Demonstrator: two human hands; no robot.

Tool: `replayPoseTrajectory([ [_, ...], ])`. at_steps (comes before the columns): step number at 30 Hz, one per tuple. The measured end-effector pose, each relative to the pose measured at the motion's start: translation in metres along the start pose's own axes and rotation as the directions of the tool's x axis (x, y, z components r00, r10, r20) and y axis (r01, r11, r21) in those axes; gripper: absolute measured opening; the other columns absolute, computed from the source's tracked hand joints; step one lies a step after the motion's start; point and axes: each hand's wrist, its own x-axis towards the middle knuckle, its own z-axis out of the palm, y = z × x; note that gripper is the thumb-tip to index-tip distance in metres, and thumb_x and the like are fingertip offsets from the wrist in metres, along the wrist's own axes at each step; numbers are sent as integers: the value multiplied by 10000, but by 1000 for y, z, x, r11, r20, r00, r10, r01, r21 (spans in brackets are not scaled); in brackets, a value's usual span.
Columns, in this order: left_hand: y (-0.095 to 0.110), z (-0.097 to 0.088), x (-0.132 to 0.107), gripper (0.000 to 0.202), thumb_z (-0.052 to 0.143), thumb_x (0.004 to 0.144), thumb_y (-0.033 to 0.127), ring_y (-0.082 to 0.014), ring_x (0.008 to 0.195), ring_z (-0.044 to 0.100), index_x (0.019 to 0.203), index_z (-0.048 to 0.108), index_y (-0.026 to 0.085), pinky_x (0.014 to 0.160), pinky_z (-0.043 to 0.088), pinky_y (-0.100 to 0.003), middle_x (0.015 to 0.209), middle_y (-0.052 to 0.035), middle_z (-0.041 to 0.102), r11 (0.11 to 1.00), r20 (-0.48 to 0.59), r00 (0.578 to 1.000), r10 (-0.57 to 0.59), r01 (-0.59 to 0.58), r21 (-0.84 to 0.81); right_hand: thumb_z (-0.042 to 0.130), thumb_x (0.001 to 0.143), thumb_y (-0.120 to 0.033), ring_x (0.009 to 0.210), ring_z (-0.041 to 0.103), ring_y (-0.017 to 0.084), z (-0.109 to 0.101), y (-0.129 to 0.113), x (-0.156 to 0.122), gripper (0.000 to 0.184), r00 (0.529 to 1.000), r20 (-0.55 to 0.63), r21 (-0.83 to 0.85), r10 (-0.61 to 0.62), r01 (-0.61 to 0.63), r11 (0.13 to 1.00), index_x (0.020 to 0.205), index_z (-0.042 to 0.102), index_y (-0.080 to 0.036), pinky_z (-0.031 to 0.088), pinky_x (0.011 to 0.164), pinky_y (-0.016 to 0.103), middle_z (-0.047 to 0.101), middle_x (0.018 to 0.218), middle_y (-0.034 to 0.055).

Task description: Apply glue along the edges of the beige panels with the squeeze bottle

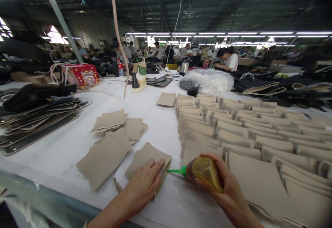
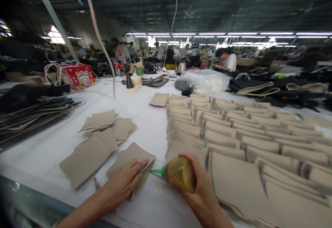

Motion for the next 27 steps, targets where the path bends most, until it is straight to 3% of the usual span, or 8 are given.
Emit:
replayPoseTrajectory([
  [4, -1, 1, -1, 444, 261, 933, 264, -195, 943, 581, 1343, 431, 244, 852, 433, -310, 1061, -53, 562, 1000, -7, 1000, 0, 0, -5, 701, 771, -379, 963, 601, 248, 0, 1, 1, 451, 998, 51, 14, -48, 48, 999, 1151, 489, -262, 487, 822, 307, 596, 1091, 59],
  [10, -1, 1, 1, 441, 264, 930, 256, -198, 949, 582, 1336, 436, 239, 856, 435, -316, 1068, -58, 566, 1000, -4, 1000, 0, 0, 10, 699, 783, -364, 949, 602, 227, -4, 4, 7, 456, 996, 20, -40, -86, 87, 995, 1167, 466, -285, 484, 819, 294, 582, 1103, 43],
  [14, 1, -1, 1, 443, 261, 930, 252, -198, 958, 581, 1340, 430, 237, 865, 436, -320, 1084, -60, 564, 1000, -1, 1000, -5, 5, 4, 696, 790, -345, 996, 591, 220, -5, 2, 5, 448, 981, 105, -25, -161, 164, 986, 1170, 462, -300, 475, 851, 282, 586, 1109, 31],
  [20, 2, -2, 0, 441, 262, 929, 246, -186, 944, 584, 1333, 438, 224, 877, 431, -300, 1071, -60, 566, 1000, 5, 1000, -1, 1, 0, 694, 794, -367, 930, 606, 206, -6, 2, 5, 440, 993, 59, -34, -103, 105, 994, 1159, 458, -297, 484, 814, 273, 584, 1083, 28],
  [24, 2, -2, 0, 442, 261, 928, 246, -181, 935, 584, 1334, 438, 236, 877, 427, -288, 1068, -58, 564, 1000, -3, 1000, -2, 2, 4, 685, 801, -358, 979, 598, 218, -4, 1, 4, 442, 988, 105, -16, -112, 114, 993, 1172, 453, -299, 482, 836, 281, 586, 1103, 32],
  [27, 1, -2, 0, 438, 263, 927, 249, -181, 928, 585, 1326, 444, 238, 871, 427, -284, 1061, -58, 562, 1000, -7, 1000, -4, 4, 3, 695, 788, -362, 948, 606, 218, -4, 2, 7, 435, 991, 58, -51, -121, 124, 991, 1156, 472, -297, 488, 814, 281, 593, 1089, 29],
])
